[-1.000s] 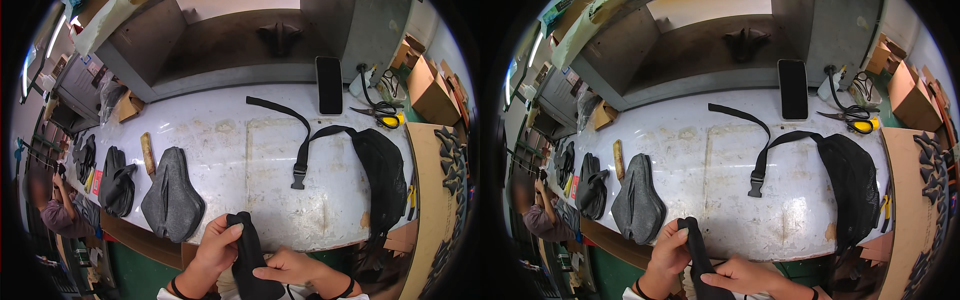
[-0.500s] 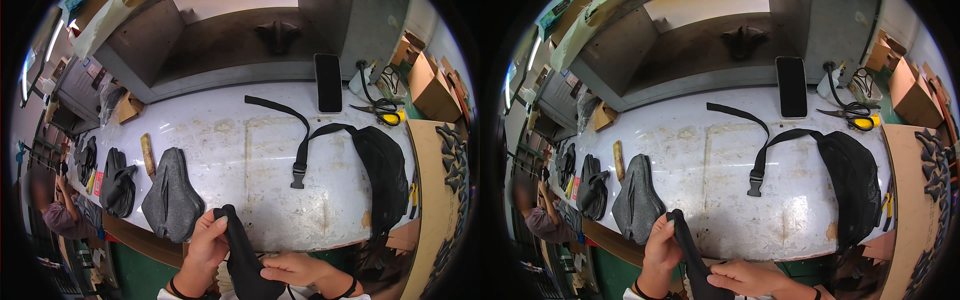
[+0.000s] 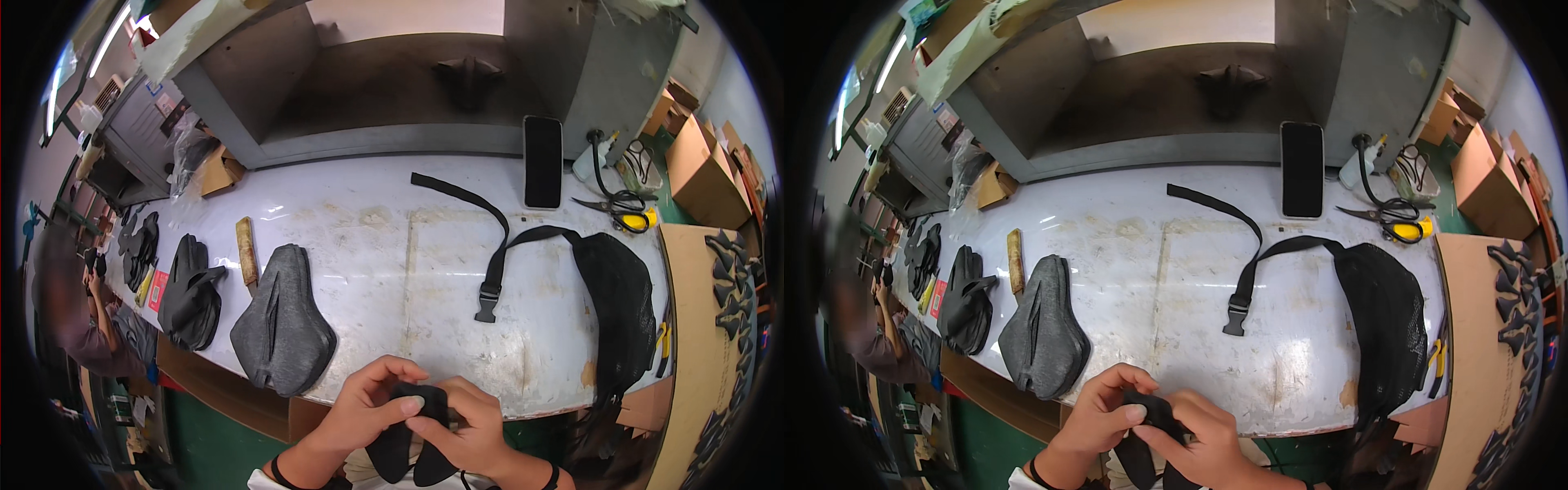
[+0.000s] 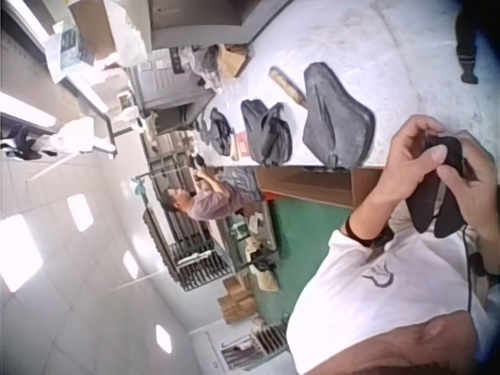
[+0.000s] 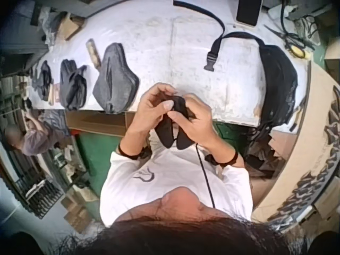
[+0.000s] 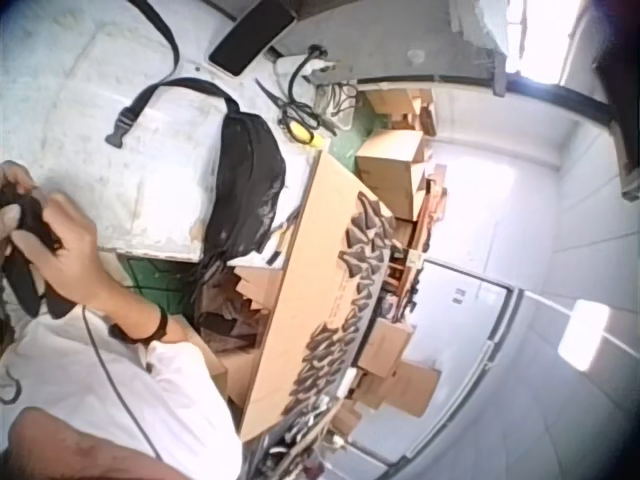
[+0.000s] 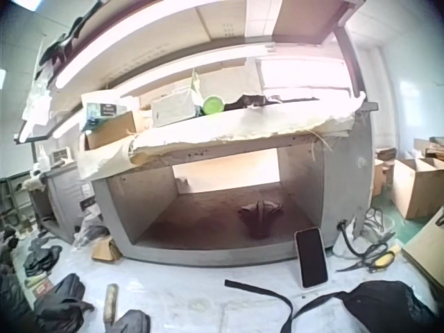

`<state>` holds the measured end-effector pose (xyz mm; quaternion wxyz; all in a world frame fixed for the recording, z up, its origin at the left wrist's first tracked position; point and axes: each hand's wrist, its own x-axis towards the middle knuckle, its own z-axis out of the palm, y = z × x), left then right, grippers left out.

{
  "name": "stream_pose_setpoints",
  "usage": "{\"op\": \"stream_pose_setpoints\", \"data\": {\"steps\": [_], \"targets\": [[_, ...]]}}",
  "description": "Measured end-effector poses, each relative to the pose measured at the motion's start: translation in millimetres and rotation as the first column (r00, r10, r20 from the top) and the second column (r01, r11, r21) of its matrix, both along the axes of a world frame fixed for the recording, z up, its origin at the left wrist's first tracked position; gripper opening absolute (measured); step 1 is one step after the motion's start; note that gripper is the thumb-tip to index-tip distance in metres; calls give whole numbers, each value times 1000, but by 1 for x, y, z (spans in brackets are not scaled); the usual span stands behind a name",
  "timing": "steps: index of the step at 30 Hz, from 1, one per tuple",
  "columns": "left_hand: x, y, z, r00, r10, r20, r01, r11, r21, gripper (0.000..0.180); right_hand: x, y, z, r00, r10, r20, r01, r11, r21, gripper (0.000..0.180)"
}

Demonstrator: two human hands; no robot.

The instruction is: The person picks up a bicycle saddle cover, stretches it by hand, and fits it over a foam saddle base before placing the assembly on a cardboard sheet. They then repeat the process with a second saddle cover and base.

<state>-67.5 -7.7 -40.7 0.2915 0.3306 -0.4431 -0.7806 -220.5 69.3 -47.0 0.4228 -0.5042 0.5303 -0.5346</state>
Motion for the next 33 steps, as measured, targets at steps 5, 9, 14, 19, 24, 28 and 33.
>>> {"op": "stream_pose_setpoints", "data": {"steps": [5, 9, 14, 19, 24, 28, 33], "targets": [[14, 4, -5, 993, -43, -107, 44, 999, 10, 24, 12, 12, -8, 858, -151, 491, 127, 988, 83, 22], [15, 3, 19, 972, -15, 235, 154, 795, -587, 25, 2, 13, -10, 769, -70, 635, -119, 961, 250, 22], [15, -3, 15, 965, -218, 147, 257, 897, -359, 26, -2, 13, 6, 882, -52, 469, -40, 982, 183, 18], [5, 0, 8, 982, -183, 52, 188, 892, -411, 27, 3, 8, 22, 630, -71, 773, -161, 962, 219, 22], [8, 1, 12, 975, -222, 30, 223, 944, -244, 24, 5, 6, 12, 479, -34, 877, -230, 959, 164, 17], [15, 5, 18, 995, -47, 93, 95, 784, -614, 33, 6, 2, 0, 512, -118, 851, -119, 971, 206, 16], [17, -2, 2, 957, -290, 0, 281, 928, -244, 30, 8, 0, 2, 522, -140, 842, -79, 974, 211, 16]]}}
